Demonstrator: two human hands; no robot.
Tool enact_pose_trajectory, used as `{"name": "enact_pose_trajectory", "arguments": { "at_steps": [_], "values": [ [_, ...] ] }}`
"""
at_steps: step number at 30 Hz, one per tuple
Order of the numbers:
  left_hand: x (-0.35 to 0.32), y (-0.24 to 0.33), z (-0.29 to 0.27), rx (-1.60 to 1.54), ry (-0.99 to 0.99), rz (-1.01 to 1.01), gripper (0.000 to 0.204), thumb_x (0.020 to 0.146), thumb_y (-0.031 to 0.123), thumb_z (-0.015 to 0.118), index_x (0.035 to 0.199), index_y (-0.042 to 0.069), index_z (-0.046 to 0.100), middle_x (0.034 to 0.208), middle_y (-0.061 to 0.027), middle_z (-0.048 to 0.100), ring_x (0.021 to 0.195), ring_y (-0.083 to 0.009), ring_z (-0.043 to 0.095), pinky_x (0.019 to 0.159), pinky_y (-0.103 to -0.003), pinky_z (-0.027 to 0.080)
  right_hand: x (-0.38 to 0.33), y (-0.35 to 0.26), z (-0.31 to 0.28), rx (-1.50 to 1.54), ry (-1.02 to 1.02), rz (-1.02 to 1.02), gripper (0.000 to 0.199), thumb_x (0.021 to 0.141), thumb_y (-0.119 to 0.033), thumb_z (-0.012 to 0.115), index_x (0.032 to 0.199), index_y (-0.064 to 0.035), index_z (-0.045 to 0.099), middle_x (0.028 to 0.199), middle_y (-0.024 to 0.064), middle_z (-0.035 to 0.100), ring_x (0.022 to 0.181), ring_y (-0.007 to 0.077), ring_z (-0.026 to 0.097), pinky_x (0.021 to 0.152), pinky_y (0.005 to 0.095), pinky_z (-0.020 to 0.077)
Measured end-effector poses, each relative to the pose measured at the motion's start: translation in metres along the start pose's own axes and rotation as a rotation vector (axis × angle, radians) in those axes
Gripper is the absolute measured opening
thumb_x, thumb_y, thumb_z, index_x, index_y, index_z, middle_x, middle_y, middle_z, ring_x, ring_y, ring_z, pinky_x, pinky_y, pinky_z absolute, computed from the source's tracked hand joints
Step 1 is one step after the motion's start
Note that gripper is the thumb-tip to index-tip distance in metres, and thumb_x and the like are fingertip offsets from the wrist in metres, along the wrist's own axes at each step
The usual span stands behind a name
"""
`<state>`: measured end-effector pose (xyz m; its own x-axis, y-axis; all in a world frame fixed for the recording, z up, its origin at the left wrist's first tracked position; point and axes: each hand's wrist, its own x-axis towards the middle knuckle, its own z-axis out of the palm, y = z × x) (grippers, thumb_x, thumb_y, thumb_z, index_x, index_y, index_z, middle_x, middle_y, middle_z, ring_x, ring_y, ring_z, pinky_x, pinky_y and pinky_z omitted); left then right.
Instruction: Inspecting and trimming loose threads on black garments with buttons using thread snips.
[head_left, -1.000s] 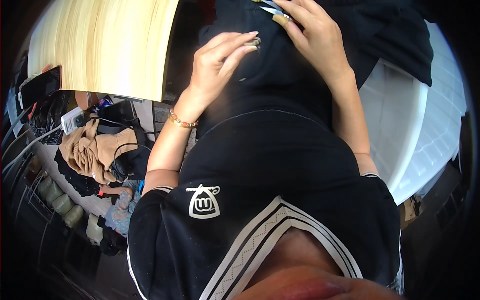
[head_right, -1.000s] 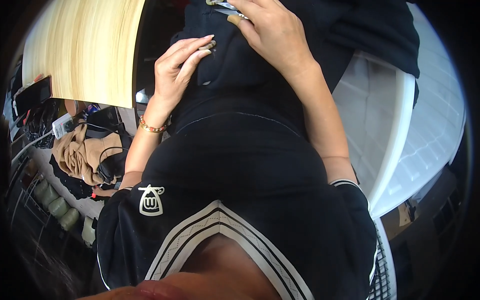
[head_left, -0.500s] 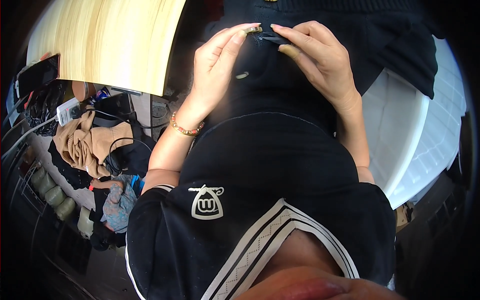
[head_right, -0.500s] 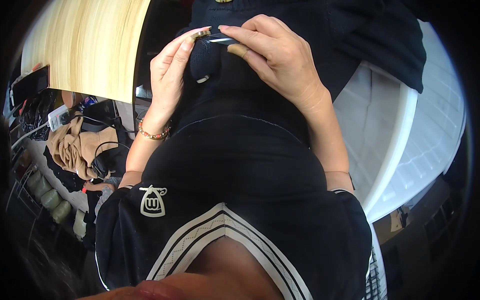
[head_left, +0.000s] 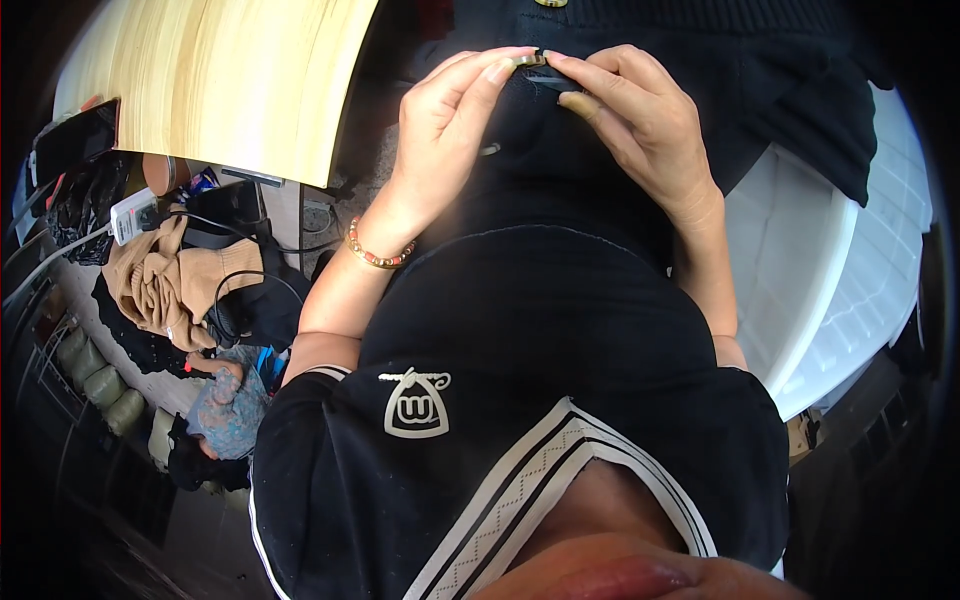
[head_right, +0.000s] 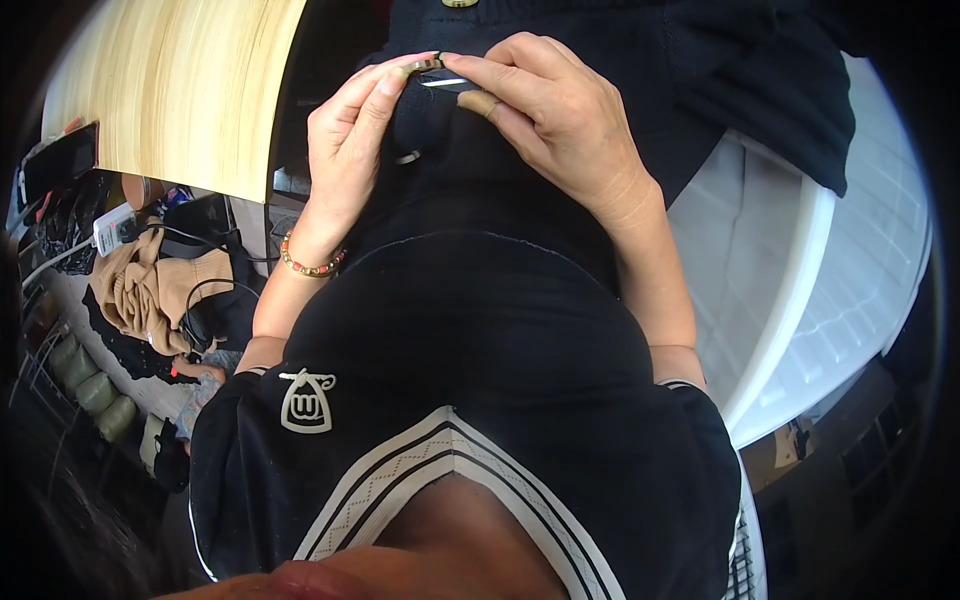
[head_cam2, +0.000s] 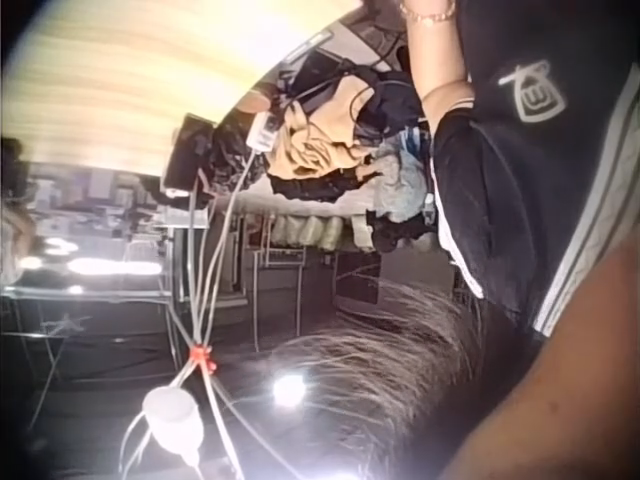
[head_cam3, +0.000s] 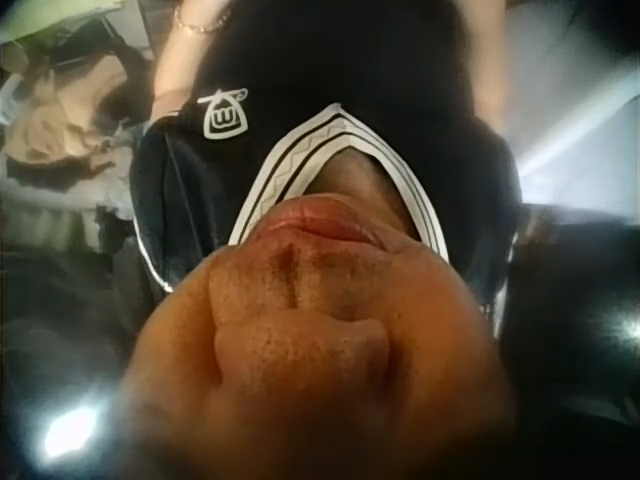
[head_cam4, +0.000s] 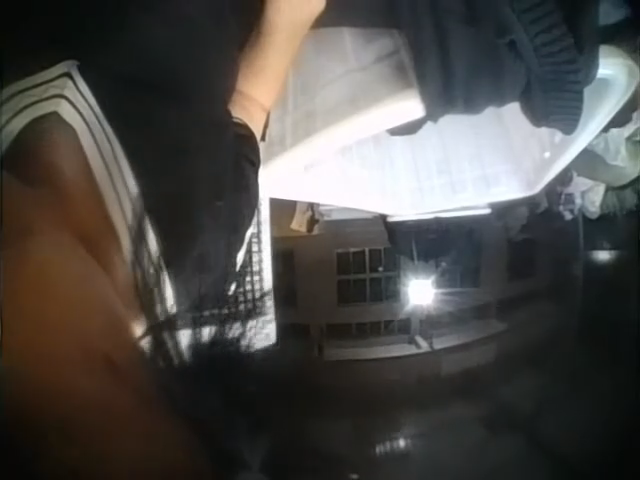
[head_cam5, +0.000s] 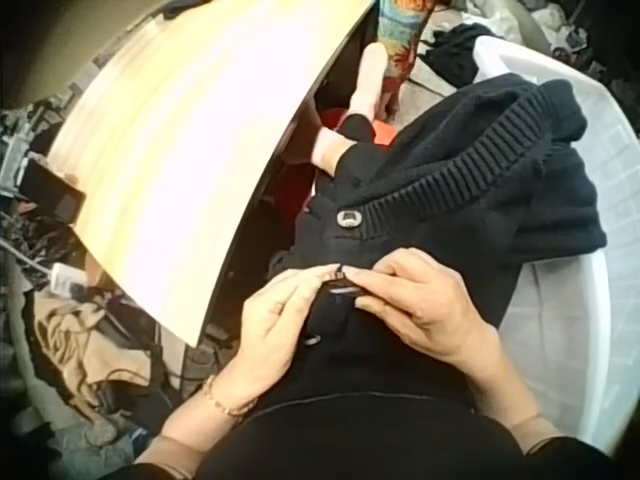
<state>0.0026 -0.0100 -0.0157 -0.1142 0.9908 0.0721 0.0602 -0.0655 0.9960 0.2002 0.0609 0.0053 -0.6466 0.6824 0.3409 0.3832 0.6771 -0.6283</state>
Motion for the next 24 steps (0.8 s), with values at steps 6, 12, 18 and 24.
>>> {"name": "enact_pose_trajectory", "arguments": {
  "at_steps": [6, 12, 18, 24],
  "values": [
    [0.0002, -0.0006, 0.0011, -0.002, 0.006, 0.001, 0.023, 0.099, 0.014, 0.056, 0.113, 0.001, 0.070, 0.088, -0.0045, 0.065, 0.076, -0.0064, 0.056, 0.071, -0.021, 0.045, 0.0008, 0.0001, -0.0006, -0.020, 0.001, -0.012, 0.031, 0.082, -0.016, 0.074, 0.113, -0.0143, 0.071, 0.084, 0.0008, 0.061, 0.072, 0.0159, 0.058, 0.059, 0.0273, 0.0492],
    [0.0022, -0.0012, 0.0020, 0.042, -0.003, 0.046, 0.023, 0.099, 0.013, 0.056, 0.112, 0.001, 0.070, 0.089, -0.0060, 0.066, 0.078, -0.0085, 0.058, 0.073, -0.021, 0.046, 0.0015, 0.0001, -0.0017, -0.010, -0.024, 0.016, 0.030, 0.083, -0.016, 0.073, 0.113, -0.0142, 0.071, 0.084, 0.0011, 0.061, 0.072, 0.0159, 0.058, 0.059, 0.0272, 0.0492],
    [0.0016, -0.0017, 0.0020, 0.051, -0.008, 0.028, 0.023, 0.099, 0.014, 0.056, 0.112, 0.001, 0.070, 0.091, -0.0076, 0.067, 0.081, -0.0112, 0.061, 0.074, -0.023, 0.048, 0.0015, -0.0020, -0.0037, -0.036, -0.028, 0.007, 0.030, 0.084, -0.016, 0.073, 0.113, -0.0144, 0.071, 0.083, 0.0011, 0.060, 0.072, 0.0161, 0.058, 0.059, 0.0269, 0.0493],
    [0.0021, -0.0026, 0.0016, 0.059, -0.015, 0.032, 0.023, 0.099, 0.014, 0.056, 0.112, 0.001, 0.070, 0.091, -0.0072, 0.067, 0.081, -0.0107, 0.061, 0.074, -0.023, 0.047, 0.0035, -0.0025, -0.0075, -0.039, -0.076, 0.030, 0.028, 0.084, -0.015, 0.072, 0.112, -0.0140, 0.071, 0.083, 0.0008, 0.060, 0.072, 0.0166, 0.058, 0.060, 0.0272, 0.0495]
  ]
}}
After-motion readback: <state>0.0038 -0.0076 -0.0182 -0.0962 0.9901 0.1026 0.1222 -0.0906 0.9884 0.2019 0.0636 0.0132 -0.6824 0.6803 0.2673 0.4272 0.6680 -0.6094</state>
